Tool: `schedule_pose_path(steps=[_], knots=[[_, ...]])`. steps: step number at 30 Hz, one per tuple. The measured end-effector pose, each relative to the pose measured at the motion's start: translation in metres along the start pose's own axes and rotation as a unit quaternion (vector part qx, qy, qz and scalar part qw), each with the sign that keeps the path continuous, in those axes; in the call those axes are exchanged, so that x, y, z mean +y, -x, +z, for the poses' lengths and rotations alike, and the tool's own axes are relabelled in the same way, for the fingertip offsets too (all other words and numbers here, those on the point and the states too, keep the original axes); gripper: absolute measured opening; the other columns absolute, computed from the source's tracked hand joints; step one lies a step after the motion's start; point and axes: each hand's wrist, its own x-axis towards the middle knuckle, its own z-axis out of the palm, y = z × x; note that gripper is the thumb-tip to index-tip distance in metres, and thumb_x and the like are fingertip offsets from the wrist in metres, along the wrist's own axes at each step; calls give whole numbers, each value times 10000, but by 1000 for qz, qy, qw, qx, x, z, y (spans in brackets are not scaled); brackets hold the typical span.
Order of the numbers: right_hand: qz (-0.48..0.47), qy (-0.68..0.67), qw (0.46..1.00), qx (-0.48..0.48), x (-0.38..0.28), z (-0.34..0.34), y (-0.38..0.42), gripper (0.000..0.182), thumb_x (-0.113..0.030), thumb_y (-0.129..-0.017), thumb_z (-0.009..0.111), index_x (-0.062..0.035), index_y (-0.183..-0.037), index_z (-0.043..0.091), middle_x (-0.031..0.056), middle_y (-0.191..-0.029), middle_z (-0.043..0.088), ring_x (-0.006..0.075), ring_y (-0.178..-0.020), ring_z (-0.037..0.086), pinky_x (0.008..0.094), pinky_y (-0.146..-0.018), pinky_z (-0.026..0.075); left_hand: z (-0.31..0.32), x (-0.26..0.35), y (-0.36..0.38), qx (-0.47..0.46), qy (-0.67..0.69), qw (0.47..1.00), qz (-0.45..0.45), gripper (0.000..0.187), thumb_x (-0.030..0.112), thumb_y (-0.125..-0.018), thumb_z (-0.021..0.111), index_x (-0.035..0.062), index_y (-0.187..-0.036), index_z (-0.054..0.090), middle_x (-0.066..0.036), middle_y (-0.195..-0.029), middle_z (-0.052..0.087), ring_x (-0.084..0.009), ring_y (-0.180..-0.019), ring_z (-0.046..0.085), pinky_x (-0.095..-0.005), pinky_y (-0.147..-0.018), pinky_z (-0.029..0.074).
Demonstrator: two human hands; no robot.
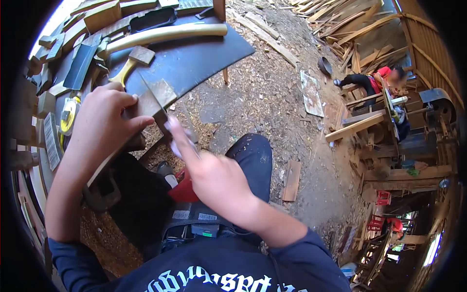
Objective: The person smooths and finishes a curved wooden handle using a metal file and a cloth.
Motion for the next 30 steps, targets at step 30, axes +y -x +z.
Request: schedule_pose_path(steps=[30], knots=[[33,-32,999,-8,4,0,33,841,-29,-919,582,-137,-1681,244,194,-681,680,366,-604,712,493,-544,567,-1,4,2,14,-3,1000,18,452,264,-677,948,-39,-974,791,-147,-798,640,-293,-709,645,-411,-659,502]])
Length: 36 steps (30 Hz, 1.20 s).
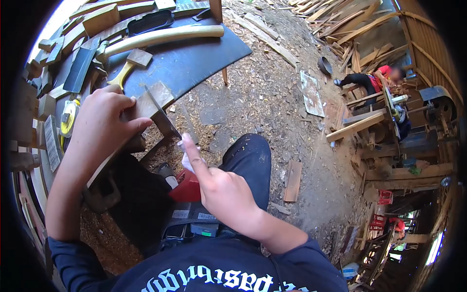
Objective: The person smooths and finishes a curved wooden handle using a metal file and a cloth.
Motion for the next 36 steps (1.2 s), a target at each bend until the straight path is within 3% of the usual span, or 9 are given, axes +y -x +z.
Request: schedule_pose_path(steps=[5,11,17,20,22,26,31,36], knots=[[-52,37,997,53,0,13,-52,908,-14,-880,592,-145,-1689,200,173,-632,652,367,-589,706,501,-549,566,1,3,0,-11,-6,1000,-17,453,268,-675,949,-36,-973,792,-146,-798,640,-291,-710,648,-409,-660,502],[-27,0,999,30,-1,4,-6,890,-26,-890,584,-151,-1687,207,166,-628,656,363,-587,707,503,-556,573,-1,4,2,8,-21,1000,10,446,285,-688,938,-33,-964,791,-149,-801,639,-298,-710,647,-417,-667,503],[-49,35,997,57,-3,12,-56,867,-8,-892,578,-141,-1679,238,191,-677,672,371,-593,705,493,-553,576,-1,1,0,-17,-7,1000,-8,424,276,-694,931,-24,-961,793,-149,-796,635,-304,-718,649,-414,-664,500],[-45,73,995,46,-13,9,-57,916,-14,-853,595,-71,-1680,205,174,-695,690,307,-621,743,460,-543,604,-1,3,2,-10,-10,1000,-12,429,286,-698,929,-22,-964,795,-147,-805,645,-306,-725,658,-413,-675,510],[-53,24,997,47,-6,3,-28,923,-11,-842,589,-74,-1680,207,164,-670,677,307,-612,739,463,-541,602,2,1,1,-1,-23,1000,6,426,296,-703,928,-13,-967,798,-145,-816,654,-307,-737,668,-412,-685,518],[-3,40,999,-37,-4,-11,1,861,-5,-899,574,-153,-1681,246,183,-723,683,349,-585,703,485,-541,559,3,-4,1,5,-60,998,27,427,320,-717,924,-1,-973,805,-143,-829,671,-312,-754,683,-412,-699,529],[-57,64,995,49,-8,9,-68,831,-53,-918,572,-141,-1677,248,191,-674,672,376,-577,700,493,-545,571,-3,4,-1,-28,-25,999,-16,437,326,-712,926,1,-978,809,-144,-815,670,-313,-746,684,-413,-701,531],[-27,25,999,23,0,11,-13,797,-52,-942,573,-134,-1672,264,185,-709,691,376,-594,708,495,-550,572,0,0,0,-2,-36,999,13,446,315,-699,936,-15,-967,802,-146,-804,662,-311,-723,671,-412,-694,525]])
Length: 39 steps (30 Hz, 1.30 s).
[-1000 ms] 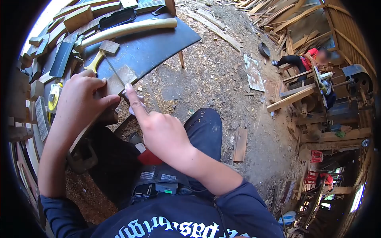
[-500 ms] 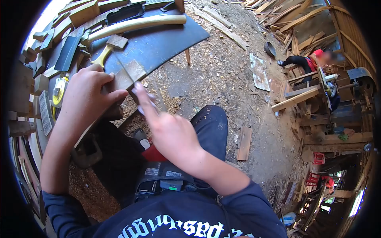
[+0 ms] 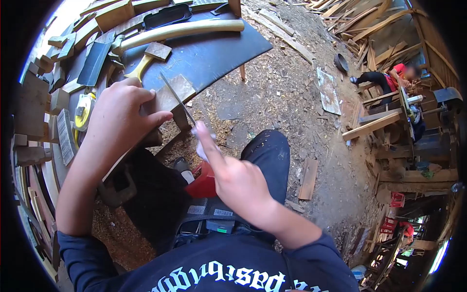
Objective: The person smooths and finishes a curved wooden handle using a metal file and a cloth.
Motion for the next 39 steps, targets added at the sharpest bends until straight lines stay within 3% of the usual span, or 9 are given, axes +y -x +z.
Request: schedule_pose_path(steps=[4,8,11,13,19,22,27,33,39], knots=[[-20,-16,998,49,-1,4,-11,789,-48,-945,576,-127,-1668,273,179,-712,695,377,-586,704,498,-545,566,-2,0,-3,-17,7,1000,-12,447,299,-691,941,-22,-968,799,-150,-801,658,-310,-719,664,-414,-688,519],[-18,37,999,15,-9,1,-63,845,-17,-888,570,-127,-1670,270,194,-731,697,383,-610,709,509,-573,577,-4,3,-2,-33,22,999,-33,439,284,-689,942,-21,-971,799,-155,-807,659,-310,-725,665,-413,-685,517],[-17,-19,999,44,-3,9,-35,884,7,-871,572,-134,-1680,245,189,-662,666,382,-616,713,513,-575,572,1,0,1,-4,18,1000,-7,445,300,-688,938,-16,-967,799,-148,-814,664,-309,-737,673,-409,-691,520],[-23,-13,999,24,-1,2,-8,952,26,-816,575,-85,-1684,198,230,-760,703,330,-562,715,480,-536,594,-1,1,1,3,-2,1000,-1,446,311,-689,934,-13,-964,801,-141,-821,668,-312,-750,681,-411,-703,526],[-23,43,999,16,-3,4,-38,903,-19,-854,603,-84,-1674,229,185,-709,688,333,-597,728,456,-545,607,0,0,-1,-18,6,1000,-7,424,289,-703,929,-21,-960,795,-151,-816,662,-319,-734,668,-424,-682,517],[-11,37,999,33,-10,8,-49,910,7,-889,594,-136,-1689,185,178,-673,662,399,-599,699,516,-567,579,0,4,-1,-12,14,1000,-18,431,289,-705,930,-20,-974,796,-152,-814,663,-317,-735,670,-421,-685,518],[10,-14,1000,-3,-3,1,3,882,-1,-901,559,-138,-1691,190,189,-685,680,376,-598,709,511,-539,572,-2,3,1,-11,0,1000,-20,436,302,-701,933,-10,-979,806,-149,-816,667,-315,-741,681,-419,-699,525],[-26,30,999,24,1,1,-43,893,-9,-895,572,-129,-1691,186,183,-679,681,381,-597,709,508,-547,573,1,4,1,-7,10,1000,-18,432,301,-703,931,-11,-975,805,-147,-820,667,-314,-734,674,-421,-696,523],[8,-22,1000,5,-5,-3,8,845,-18,-923,578,-126,-1681,222,187,-688,684,376,-589,705,508,-565,578,2,0,2,4,-10,1000,-6,428,301,-706,928,-3,-982,806,-146,-834,671,-318,-736,673,-419,-704,523]])
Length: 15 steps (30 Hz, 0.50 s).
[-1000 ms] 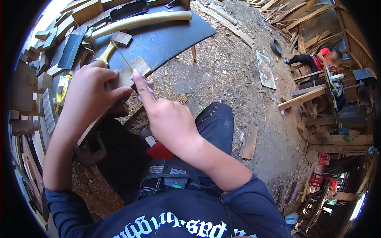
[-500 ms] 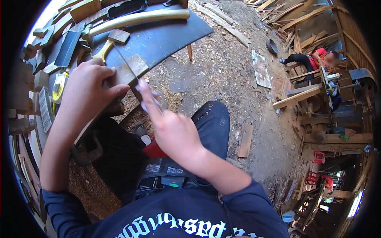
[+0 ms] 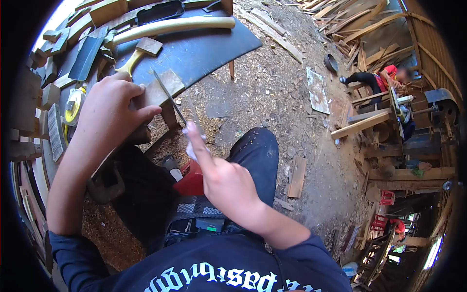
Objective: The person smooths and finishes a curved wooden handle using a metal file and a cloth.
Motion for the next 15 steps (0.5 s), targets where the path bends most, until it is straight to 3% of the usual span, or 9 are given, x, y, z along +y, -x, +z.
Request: schedule_pose_path(steps=[3,4,7,15], knots=[[10,17,1000,-10,-1,-2,-6,853,-13,-911,591,-126,-1678,235,185,-697,684,371,-591,704,510,-571,579,0,0,0,-10,1,1000,-4,425,303,-703,929,4,-978,807,-147,-825,664,-317,-735,673,-421,-697,522],[-24,-13,998,52,0,6,-19,851,-17,-913,582,-126,-1680,230,184,-708,692,367,-584,703,503,-568,580,-1,0,-1,-16,6,1000,-7,426,305,-702,930,4,-978,807,-147,-824,663,-317,-736,673,-422,-694,522],[-12,68,997,24,-5,12,-56,836,-28,-925,576,-128,-1680,232,186,-714,696,359,-584,708,497,-567,581,-1,3,-1,-13,18,1000,-11,434,305,-701,929,-2,-980,804,-147,-817,657,-317,-737,671,-424,-681,517],[-10,-3,999,30,-2,1,-16,838,-38,-938,575,-151,-1687,216,176,-664,675,362,-564,702,492,-540,576,-3,1,-2,-16,12,1000,-3,438,295,-691,935,-3,-984,803,-148,-816,655,-317,-739,669,-421,-690,517]])
